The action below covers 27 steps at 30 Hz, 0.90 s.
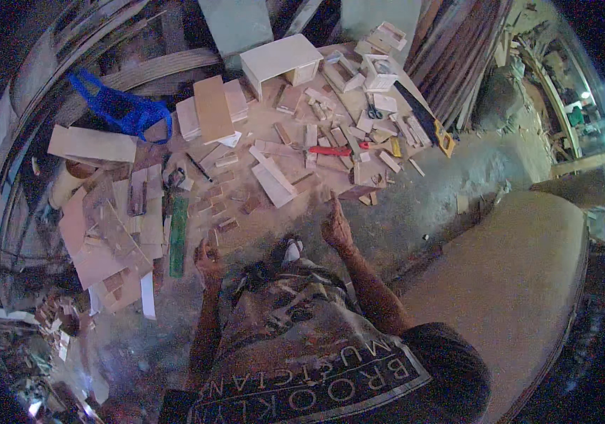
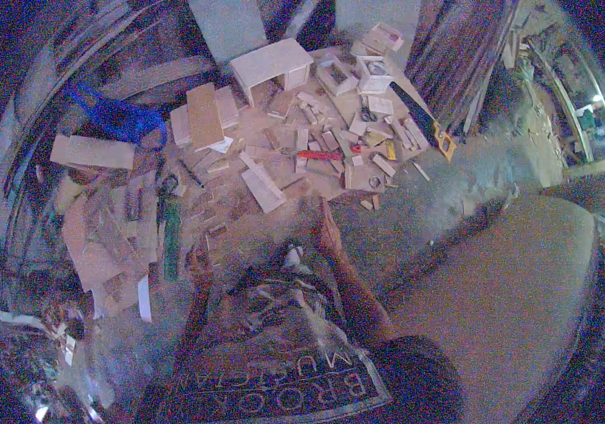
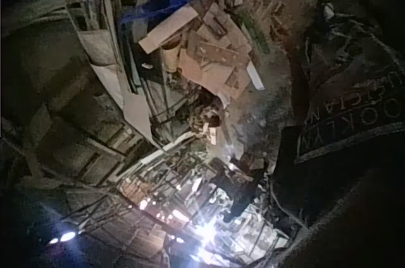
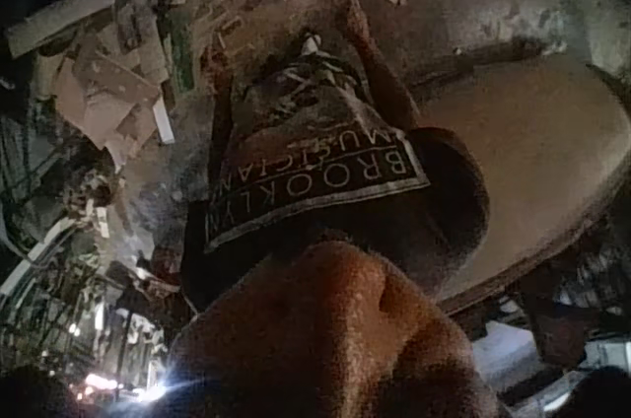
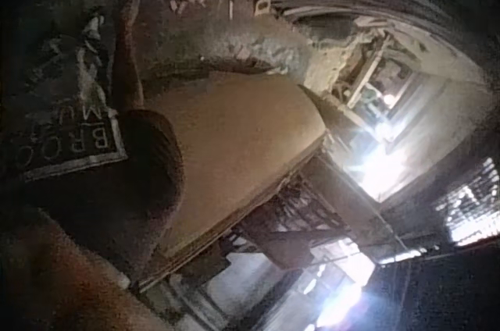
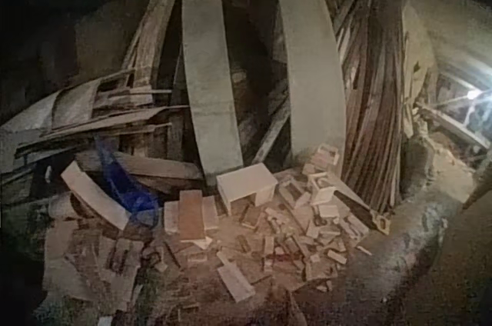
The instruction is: Assembling small wooden components or boxes on a workbench in a workshop.
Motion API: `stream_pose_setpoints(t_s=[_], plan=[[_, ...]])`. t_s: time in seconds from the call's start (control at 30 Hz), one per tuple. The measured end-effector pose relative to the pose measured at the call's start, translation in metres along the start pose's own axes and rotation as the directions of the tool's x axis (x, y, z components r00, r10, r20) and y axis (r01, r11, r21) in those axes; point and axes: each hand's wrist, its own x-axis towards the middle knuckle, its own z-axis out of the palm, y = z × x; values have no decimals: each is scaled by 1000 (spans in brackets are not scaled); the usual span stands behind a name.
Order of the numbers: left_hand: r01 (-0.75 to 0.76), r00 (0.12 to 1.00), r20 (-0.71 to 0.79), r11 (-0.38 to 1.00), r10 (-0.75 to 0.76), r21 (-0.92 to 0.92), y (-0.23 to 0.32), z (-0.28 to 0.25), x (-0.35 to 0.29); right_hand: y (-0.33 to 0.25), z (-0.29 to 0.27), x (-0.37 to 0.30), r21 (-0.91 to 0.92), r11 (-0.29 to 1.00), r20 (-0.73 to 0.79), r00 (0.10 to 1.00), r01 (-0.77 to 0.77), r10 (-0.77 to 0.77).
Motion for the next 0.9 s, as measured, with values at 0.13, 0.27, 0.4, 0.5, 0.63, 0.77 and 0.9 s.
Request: stream_pose_setpoints(t_s=[0.13,0.27,0.4,0.5,0.63,0.77,0.9], plan=[[204,960,216,972,-176,-115,52,-30,16,-3,-8,-3,-109,981,72,986,159,-152],[-157,971,187,987,151,18,37,-34,31,-4,-19,-11,-126,991,176,984,53,-31],[-84,944,318,996,83,-13,-26,-17,26,0,-15,-17,-218,971,335,927,-95,166],[-33,968,240,984,76,-176,-25,-5,32,64,1,-44,-310,948,272,962,75,12],[-83,970,214,985,115,-154,-9,-2,37,162,9,-103,-371,923,217,976,103,-22],[121,943,322,990,-90,-78,26,-28,42,202,27,-155,-356,934,180,978,-34,104],[-173,959,215,982,186,-78,-25,-16,26,171,37,-139,-297,955,235,970,3,70]])
